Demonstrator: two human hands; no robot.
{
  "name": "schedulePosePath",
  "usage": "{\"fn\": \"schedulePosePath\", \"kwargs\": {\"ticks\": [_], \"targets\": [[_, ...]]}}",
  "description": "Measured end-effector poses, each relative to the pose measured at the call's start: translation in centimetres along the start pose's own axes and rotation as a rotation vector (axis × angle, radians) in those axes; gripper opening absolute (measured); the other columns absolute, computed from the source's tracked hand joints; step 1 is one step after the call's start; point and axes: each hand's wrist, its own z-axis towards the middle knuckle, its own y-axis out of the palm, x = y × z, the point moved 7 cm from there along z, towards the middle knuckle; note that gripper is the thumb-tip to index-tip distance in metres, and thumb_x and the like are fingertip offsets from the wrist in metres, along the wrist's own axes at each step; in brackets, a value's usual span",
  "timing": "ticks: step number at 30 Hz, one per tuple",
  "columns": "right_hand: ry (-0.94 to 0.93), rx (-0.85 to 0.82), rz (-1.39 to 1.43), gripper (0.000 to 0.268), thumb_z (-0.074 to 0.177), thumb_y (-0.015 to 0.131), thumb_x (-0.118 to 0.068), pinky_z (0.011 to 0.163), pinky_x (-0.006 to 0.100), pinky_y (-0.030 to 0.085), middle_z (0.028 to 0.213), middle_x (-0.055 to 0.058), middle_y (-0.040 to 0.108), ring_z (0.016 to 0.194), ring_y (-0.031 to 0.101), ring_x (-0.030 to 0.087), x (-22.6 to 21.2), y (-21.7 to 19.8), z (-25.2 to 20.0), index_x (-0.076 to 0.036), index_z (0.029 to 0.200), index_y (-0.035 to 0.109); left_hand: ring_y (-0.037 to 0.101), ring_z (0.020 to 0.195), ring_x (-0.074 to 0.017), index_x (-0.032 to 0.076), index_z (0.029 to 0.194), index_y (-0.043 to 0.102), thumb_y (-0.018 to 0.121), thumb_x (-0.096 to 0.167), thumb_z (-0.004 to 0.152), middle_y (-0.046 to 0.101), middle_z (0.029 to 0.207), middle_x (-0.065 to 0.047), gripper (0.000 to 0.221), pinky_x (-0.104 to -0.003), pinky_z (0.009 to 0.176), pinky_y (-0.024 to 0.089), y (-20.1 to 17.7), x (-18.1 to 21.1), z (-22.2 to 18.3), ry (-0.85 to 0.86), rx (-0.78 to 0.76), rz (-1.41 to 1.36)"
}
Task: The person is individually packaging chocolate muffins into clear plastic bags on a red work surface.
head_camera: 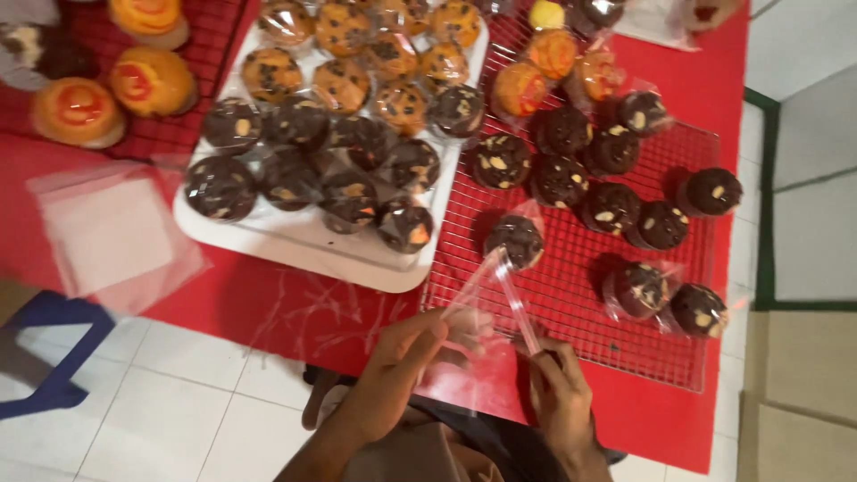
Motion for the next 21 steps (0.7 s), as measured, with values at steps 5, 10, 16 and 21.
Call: {"fn": "schedulePosePath", "kwargs": {"ticks": [5,10,16,21], "targets": [[-0.098,-0.179,0.196,0.033,0.083,0.072,0.005,0.087,0.032,0.063,0.128,0.016,0.059,0.106,0.066,0.028,-5.6,6.4,2.5,-0.002,0.115,0.067,0.075,0.098,-0.0222,-0.004,0.132,0.065,0.051,0.047,0.100,0.074,0.121,-0.018,0.062,-0.034,0.089,0.060,0.6,3.2,-1.9,0.183,-0.127,-0.108],[-0.024,-0.217,0.412,0.033,0.086,0.069,-0.001,0.077,0.031,0.061,0.124,0.016,0.062,0.098,0.066,0.026,-10.1,10.2,7.3,-0.002,0.118,0.063,0.072,0.116,-0.0213,0.005,0.133,0.065,0.054,0.043,0.095,0.076,0.124,-0.013,0.055,-0.035,0.096,0.058,-2.1,0.4,-3.5,-0.011,0.076,-0.095],[0.155,-0.300,0.752,0.034,0.092,0.063,-0.010,0.060,0.028,0.058,0.118,0.016,0.065,0.085,0.067,0.023,-12.5,11.8,9.5,-0.002,0.125,0.057,0.068,0.107,-0.0140,0.006,0.127,0.072,0.054,0.048,0.093,0.078,0.118,-0.007,0.057,-0.036,0.086,0.051,-3.1,0.6,-2.8,0.023,0.097,-0.054],[0.307,-0.345,0.998,0.037,0.096,0.059,-0.017,0.046,0.026,0.056,0.113,0.017,0.068,0.075,0.068,0.020,-10.9,10.9,8.7,-0.002,0.129,0.052,0.049,0.056,-0.0004,0.005,0.133,0.072,0.053,0.050,0.095,0.051,0.058,0.009,0.062,-0.036,0.090,0.063,-3.2,2.2,-2.9,0.053,0.067,-0.059]]}}
